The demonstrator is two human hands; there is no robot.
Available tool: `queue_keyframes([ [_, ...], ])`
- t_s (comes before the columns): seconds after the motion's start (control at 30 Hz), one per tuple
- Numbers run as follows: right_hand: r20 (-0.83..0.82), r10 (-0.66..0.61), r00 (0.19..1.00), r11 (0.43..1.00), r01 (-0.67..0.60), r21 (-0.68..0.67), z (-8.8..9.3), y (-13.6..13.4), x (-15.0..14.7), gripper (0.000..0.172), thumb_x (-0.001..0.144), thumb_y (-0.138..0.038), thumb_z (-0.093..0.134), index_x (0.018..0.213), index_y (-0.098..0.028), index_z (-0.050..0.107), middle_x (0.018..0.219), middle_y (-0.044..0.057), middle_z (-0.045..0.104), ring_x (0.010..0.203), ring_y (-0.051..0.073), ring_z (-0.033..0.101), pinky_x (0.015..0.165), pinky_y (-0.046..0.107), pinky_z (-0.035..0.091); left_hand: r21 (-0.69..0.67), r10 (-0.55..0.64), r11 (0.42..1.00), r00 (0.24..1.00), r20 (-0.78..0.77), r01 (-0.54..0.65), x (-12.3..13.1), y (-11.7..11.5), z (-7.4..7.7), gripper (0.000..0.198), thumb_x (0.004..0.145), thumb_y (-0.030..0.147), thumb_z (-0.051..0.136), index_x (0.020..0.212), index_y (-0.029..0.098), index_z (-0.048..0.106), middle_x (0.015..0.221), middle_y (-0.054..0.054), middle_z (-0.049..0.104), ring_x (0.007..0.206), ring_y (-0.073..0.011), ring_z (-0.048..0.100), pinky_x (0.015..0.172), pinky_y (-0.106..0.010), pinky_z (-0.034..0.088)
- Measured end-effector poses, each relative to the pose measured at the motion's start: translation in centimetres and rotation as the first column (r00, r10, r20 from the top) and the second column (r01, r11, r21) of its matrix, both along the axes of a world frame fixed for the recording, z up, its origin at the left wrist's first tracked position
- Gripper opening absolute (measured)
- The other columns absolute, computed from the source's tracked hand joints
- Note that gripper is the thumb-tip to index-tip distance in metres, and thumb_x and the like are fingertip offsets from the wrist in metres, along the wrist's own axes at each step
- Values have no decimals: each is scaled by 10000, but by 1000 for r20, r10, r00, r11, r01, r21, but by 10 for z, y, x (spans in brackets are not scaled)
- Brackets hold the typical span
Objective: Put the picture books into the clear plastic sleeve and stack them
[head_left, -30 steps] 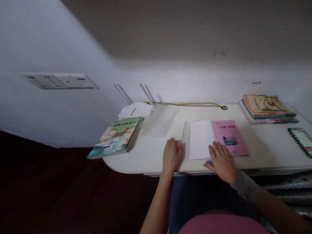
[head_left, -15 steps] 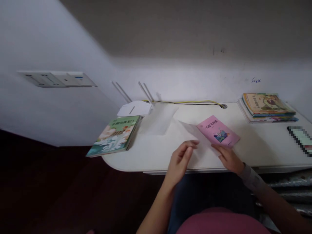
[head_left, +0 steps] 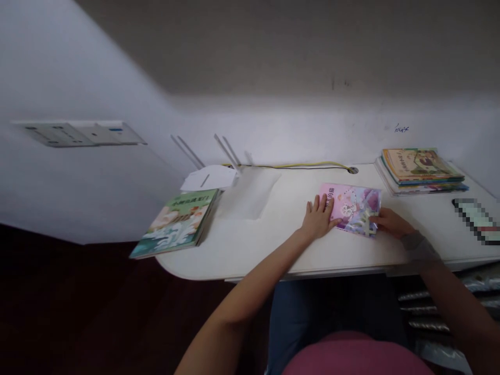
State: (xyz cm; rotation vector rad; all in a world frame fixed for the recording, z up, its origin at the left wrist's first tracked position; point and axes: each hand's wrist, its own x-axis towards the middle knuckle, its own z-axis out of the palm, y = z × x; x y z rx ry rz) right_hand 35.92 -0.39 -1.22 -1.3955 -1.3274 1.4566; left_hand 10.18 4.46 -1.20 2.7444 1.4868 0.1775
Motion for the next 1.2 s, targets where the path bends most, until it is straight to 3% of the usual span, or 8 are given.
queue_keyframes([
  [0.1, 217, -157, 964, 981, 127, 148, -5, 10, 13, 365, 705, -503, 643, 855, -172, 615, 772, 43, 679, 701, 192, 620, 639, 327, 517, -85, 0, 996, 999, -44, -4, 5, 3, -1, 772, 872, 637, 220, 1462, 140, 190, 1523, -158, 149, 1386, -373, 125, 1073, -566, 189],
  [0.27, 566, -460, 685, 863, 195, 466, -15, 37, 21, 477, 721, -420, 631, 1099, -133, 579, 808, 61, 680, 728, 190, 622, 677, 307, 494, -103, 20, 994, 996, -85, -29, 8, -1, 4, 776, 871, 630, 243, 1450, 113, 228, 1505, -192, 198, 1367, -402, 175, 1064, -531, 219],
  [0.37, 666, -486, 566, 851, 133, 508, -16, 60, 13, 504, 735, -306, 607, 1192, -106, 527, 875, 67, 684, 779, 184, 630, 720, 291, 491, -50, 60, 997, 991, -116, -66, 5, -12, 8, 776, 866, 625, 274, 1425, 87, 287, 1464, -231, 283, 1328, -427, 258, 1047, -540, 228],
  [0.6, 750, -474, 462, 844, -4, 536, -18, 91, -28, 358, 781, -77, 398, 1040, -163, 630, 976, 111, 645, 905, 223, 597, 767, 315, 450, 23, 80, 997, 992, -102, -78, -5, -31, 11, 776, 826, 648, 378, 1254, 9, 475, 1349, -272, 423, 1291, -388, 342, 1042, -459, 280],
  [0.77, 784, -455, 423, 819, -146, 554, -8, 84, -49, 380, 825, -76, 360, 1111, -119, 605, 1094, 178, 599, 1073, 279, 523, 884, 387, 394, 11, 113, 994, 994, -1, -113, 4, -20, 12, 549, 909, 493, 345, 1155, 38, 530, 1163, -218, 574, 1130, -293, 516, 927, -388, 409],
  [0.9, 789, -402, 465, 754, -320, 573, 0, 70, -76, 438, 923, -258, 312, 1287, -73, 472, 1349, 190, 466, 1284, 278, 363, 1044, 433, 275, 30, 133, 991, 991, 12, -134, 19, -10, 8, 554, 935, 365, 295, 1343, -4, 364, 1407, -252, 365, 1329, -319, 304, 1048, -466, 287],
  [1.0, 807, -238, 541, 677, -503, 537, -7, 57, -101, 562, 944, -427, 241, 1377, -94, 370, 1433, 156, 383, 1347, 250, 294, 1082, 444, 248, -32, 55, 998, 998, -37, -56, 26, -6, 3, 625, 910, 365, 345, 1441, 64, 213, 1499, -194, 221, 1390, -335, 140, 1088, -552, 157],
  [1.2, 833, -89, 547, 652, -600, 464, -20, 48, -107, 717, 919, -559, 192, 1404, -47, 318, 1471, 177, 303, 1372, 253, 249, 1103, 423, 248, -125, 11, 992, 998, -70, -20, 24, -2, -1, 647, 885, 357, 364, 1464, 142, 173, 1525, -132, 175, 1399, -334, 97, 1090, -568, 135],
])
